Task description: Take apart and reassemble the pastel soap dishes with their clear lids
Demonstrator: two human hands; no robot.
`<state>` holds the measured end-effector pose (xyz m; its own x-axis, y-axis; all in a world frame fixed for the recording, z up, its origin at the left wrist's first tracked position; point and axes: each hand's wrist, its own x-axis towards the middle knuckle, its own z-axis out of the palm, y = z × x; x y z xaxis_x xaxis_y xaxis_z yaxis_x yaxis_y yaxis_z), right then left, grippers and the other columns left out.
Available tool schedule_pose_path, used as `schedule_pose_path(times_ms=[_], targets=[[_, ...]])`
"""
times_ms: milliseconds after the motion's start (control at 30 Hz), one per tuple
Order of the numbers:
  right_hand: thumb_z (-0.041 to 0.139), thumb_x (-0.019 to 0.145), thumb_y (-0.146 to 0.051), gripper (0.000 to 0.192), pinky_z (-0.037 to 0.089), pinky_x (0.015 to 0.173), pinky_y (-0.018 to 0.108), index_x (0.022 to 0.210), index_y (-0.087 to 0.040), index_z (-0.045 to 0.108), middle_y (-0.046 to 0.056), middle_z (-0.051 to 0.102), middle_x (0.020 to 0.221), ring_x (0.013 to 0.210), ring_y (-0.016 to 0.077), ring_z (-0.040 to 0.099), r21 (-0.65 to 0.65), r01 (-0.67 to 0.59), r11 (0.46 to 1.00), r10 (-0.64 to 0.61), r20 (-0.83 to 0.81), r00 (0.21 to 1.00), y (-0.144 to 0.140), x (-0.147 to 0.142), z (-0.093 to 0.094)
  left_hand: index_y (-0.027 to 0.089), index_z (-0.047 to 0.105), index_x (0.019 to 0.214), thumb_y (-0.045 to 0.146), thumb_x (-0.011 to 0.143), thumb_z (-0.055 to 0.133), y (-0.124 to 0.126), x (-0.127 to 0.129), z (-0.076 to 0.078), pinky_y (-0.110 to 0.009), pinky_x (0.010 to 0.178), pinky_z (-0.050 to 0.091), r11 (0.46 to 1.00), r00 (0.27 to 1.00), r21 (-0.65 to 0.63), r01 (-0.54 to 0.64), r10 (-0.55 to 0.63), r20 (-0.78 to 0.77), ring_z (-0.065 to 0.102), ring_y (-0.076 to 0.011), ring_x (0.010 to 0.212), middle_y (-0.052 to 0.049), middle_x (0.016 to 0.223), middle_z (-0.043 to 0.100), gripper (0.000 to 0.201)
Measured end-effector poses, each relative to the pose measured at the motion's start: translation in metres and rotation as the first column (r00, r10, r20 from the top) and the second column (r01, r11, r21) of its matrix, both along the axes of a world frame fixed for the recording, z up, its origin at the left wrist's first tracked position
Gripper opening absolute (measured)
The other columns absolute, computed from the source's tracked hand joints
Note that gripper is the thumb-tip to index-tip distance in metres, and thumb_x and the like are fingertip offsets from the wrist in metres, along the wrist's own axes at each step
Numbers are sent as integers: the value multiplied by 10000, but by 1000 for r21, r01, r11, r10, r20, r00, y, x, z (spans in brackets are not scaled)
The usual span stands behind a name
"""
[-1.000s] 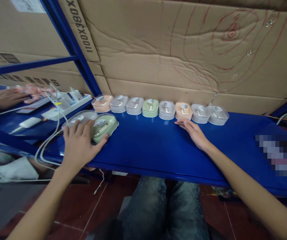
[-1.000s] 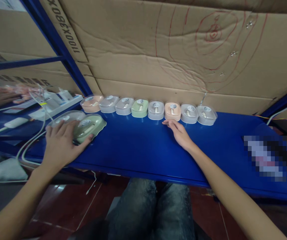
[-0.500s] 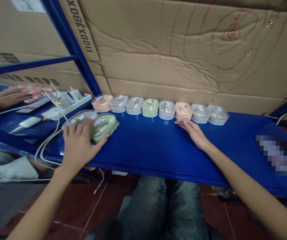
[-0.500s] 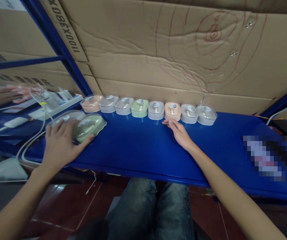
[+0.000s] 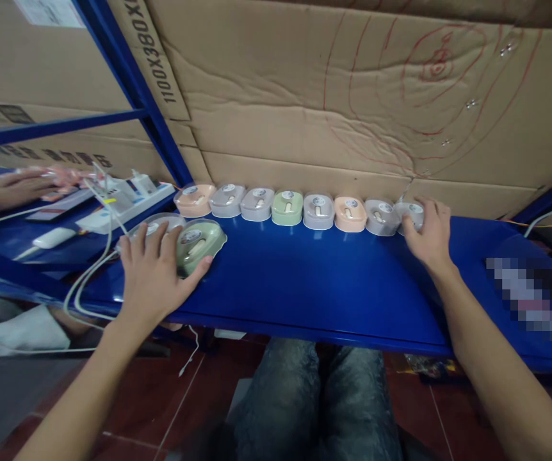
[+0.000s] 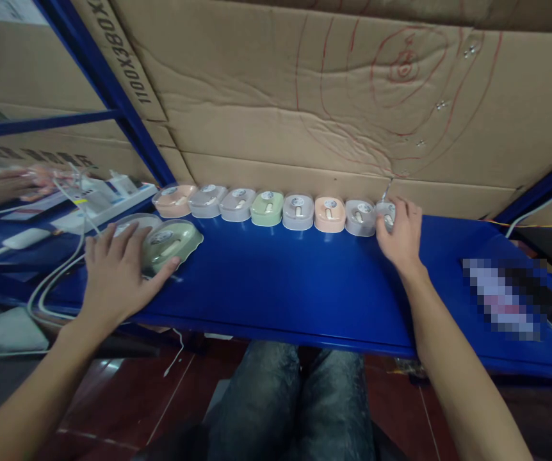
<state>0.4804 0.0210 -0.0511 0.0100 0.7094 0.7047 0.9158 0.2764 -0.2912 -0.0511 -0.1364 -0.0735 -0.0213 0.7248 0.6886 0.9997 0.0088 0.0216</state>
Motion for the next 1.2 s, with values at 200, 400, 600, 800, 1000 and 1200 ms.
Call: schedule_pose_path(times_ms=[200, 400, 600, 800, 1000, 1200], targets=[[598, 992, -449, 576, 445, 1187, 620, 1498, -174, 618, 256, 566, 1598, 1468, 457, 528, -354, 246, 902, -231, 85, 969, 15, 30, -13, 243, 429, 1634, 567, 1053, 596, 23, 49, 32, -723, 1343, 238, 951, 951, -6, 308, -308, 30, 319, -461, 1660, -173, 1716, 457, 686], [708, 930, -573, 638, 503, 1107, 574, 1350, -104, 606, 336, 596, 1434, 1358, 468, 594, -332, 411, 849, -429, 21, 903, 8, 28, -7, 230, 471, 1591, 544, 1071, 604, 67, 123, 59, -661, 1354, 296, 739, 742, -80, 669, -658, 129, 350, -407, 1655, -192, 1706, 452, 623], [794, 832, -660, 833, 509, 1023, 648, 1430, -126, 566, 395, 600, 1422, 1287, 567, 648, -509, 375, 775, -439, -6, 899, -4, 28, 8, 215, 608, 1428, 450, 1068, 611, 116, 178, 45, -548, 1281, 436, 575, 553, -54, 816, -752, 358, 588, -324, 1460, -155, 1527, 628, 430], [832, 759, -712, 911, 527, 1028, 647, 1406, -116, 596, 416, 629, 1409, 1318, 551, 664, -598, 493, 632, -501, 169, 849, -12, 36, 26, 217, 664, 1332, 426, 1046, 636, 132, 181, 17, -535, 1208, 496, 567, 529, -94, 819, -680, 508, 657, -307, 1354, -123, 1390, 714, 356], [875, 705, -697, 836, 591, 898, 528, 1290, -148, 639, 308, 747, 1260, 1187, 479, 748, -711, 424, 562, -278, 320, 906, -22, 53, 35, 211, 698, 1275, 383, 1033, 656, 128, 175, 21, -492, 1141, 544, 600, 549, -87, 795, -652, 524, 695, -281, 1248, -110, 1332, 740, 301], [932, 636, -508, 751, 613, 783, 447, 1273, -230, 645, 127, 800, 1100, 939, 351, 783, -715, -100, 692, 239, 96, 966, -41, 25, 35, 212, 698, 1240, 382, 1027, 664, 124, 179, 22, -467, 1053, 587, 551, 495, -73, 831, -675, 547, 722, -256, 1133, -96, 1263, 753, 275]])
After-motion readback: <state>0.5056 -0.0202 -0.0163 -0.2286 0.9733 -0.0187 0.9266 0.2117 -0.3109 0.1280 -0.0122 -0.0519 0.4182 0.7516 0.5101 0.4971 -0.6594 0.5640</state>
